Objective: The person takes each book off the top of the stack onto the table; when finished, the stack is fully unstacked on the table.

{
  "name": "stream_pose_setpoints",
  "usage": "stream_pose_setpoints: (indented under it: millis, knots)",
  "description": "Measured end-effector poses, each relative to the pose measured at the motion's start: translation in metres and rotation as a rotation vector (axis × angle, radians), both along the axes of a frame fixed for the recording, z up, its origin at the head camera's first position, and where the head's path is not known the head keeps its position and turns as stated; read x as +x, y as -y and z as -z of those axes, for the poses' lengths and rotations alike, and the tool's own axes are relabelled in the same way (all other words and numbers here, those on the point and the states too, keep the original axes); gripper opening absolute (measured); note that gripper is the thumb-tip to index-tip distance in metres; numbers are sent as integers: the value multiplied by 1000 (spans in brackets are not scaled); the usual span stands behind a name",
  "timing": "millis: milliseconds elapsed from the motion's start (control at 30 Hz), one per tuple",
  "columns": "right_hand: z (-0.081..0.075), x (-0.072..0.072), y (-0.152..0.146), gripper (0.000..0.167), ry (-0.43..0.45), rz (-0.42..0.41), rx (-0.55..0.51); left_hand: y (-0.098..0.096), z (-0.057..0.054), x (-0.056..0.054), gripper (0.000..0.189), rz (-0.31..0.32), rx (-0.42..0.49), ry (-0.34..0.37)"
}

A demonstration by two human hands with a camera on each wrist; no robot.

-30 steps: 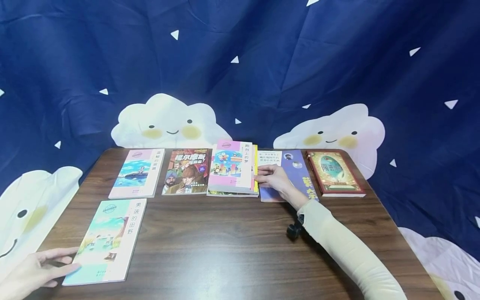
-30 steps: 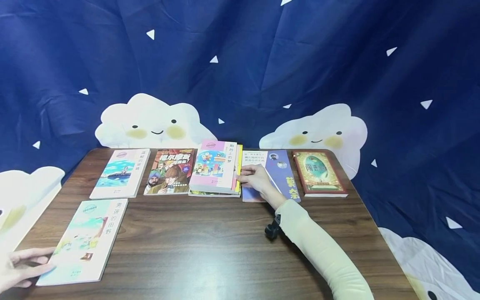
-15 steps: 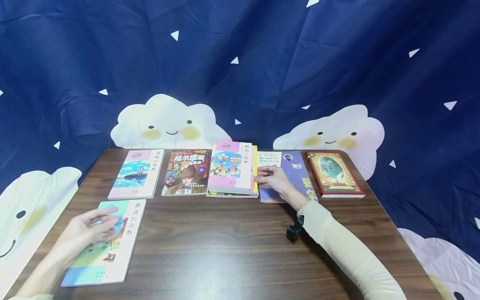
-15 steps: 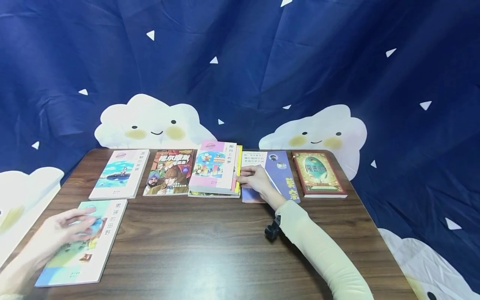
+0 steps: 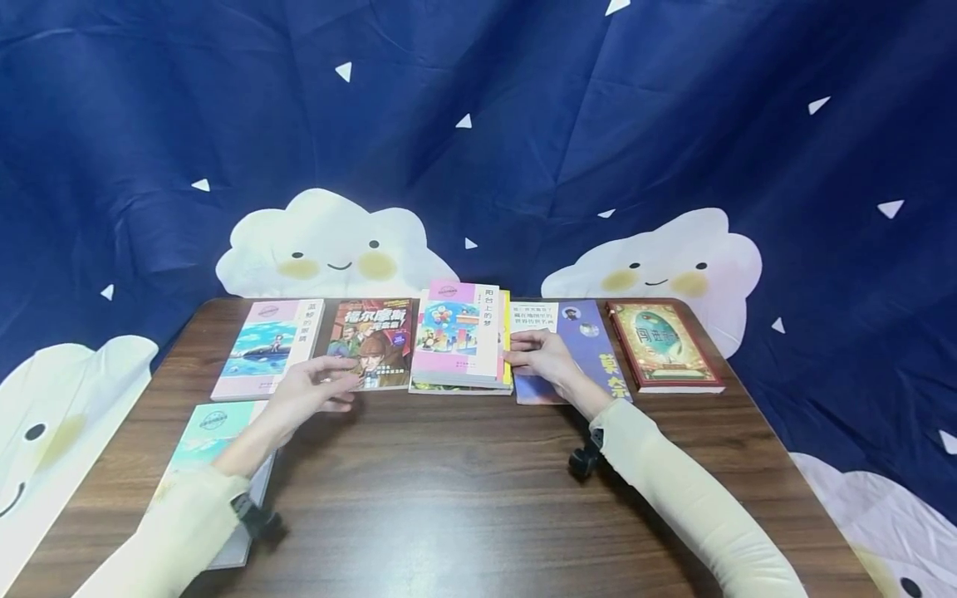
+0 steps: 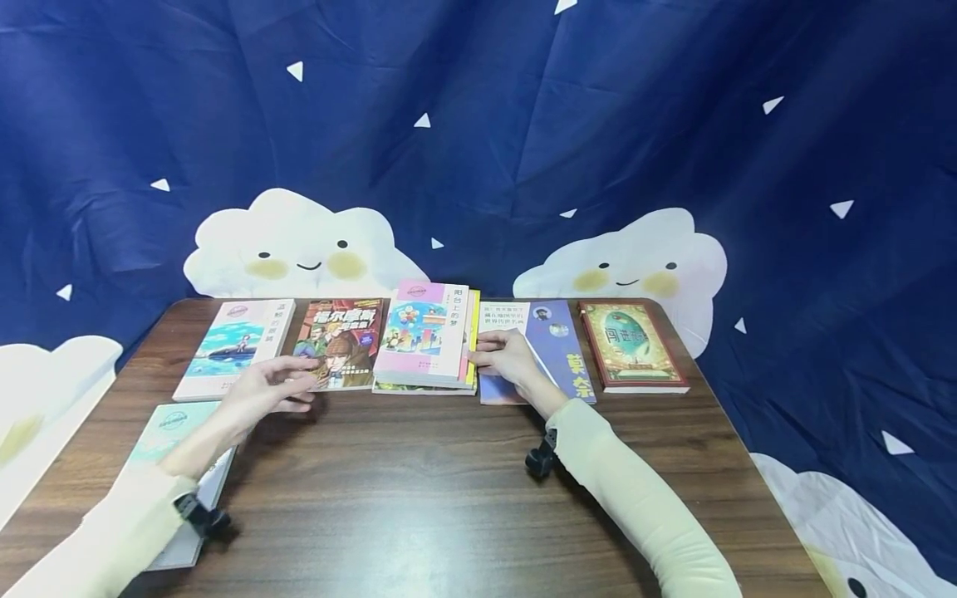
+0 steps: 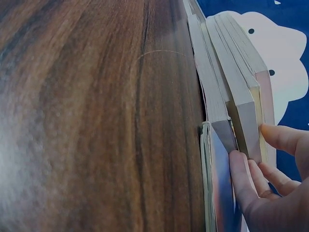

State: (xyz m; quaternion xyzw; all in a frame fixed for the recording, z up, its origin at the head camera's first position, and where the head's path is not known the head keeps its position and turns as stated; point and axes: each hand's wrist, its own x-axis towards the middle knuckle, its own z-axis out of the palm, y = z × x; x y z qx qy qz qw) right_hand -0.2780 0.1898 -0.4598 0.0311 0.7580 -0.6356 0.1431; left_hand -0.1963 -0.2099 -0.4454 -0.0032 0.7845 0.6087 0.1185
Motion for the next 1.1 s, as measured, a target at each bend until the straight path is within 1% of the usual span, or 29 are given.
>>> stream_pose_setpoints:
  millis: [133,300,400,533,667,833,900,967,1100]
  knots:
    - [0,0,1,56,-7,1,-1,-25,4,-21,51,23,47,-22]
    - [0,1,1,57,-17,6,-14,-48,9,-45,49,43,72,-21]
    - [0,2,1,57,-15,9,-15,-59,12,-57,50,37,74,-14]
    - [0,2,2,57,-14,13,-10,-73,15,-69,50,17,52,-1]
    - [1,2,2,56,-15,22,-5,-83,18,-78,52,-3,25,5]
    - [2,1,2,56,-19,25,2,-90,19,-82,58,-20,35,28]
    - [3,1,2,56,-25,24,5,-90,16,-82,59,-3,42,40]
    - [3,1,1,56,-26,27,5,-89,13,-83,60,28,45,52]
    - [4,-1,1,56,-21,27,-2,-82,9,-85,62,95,60,104]
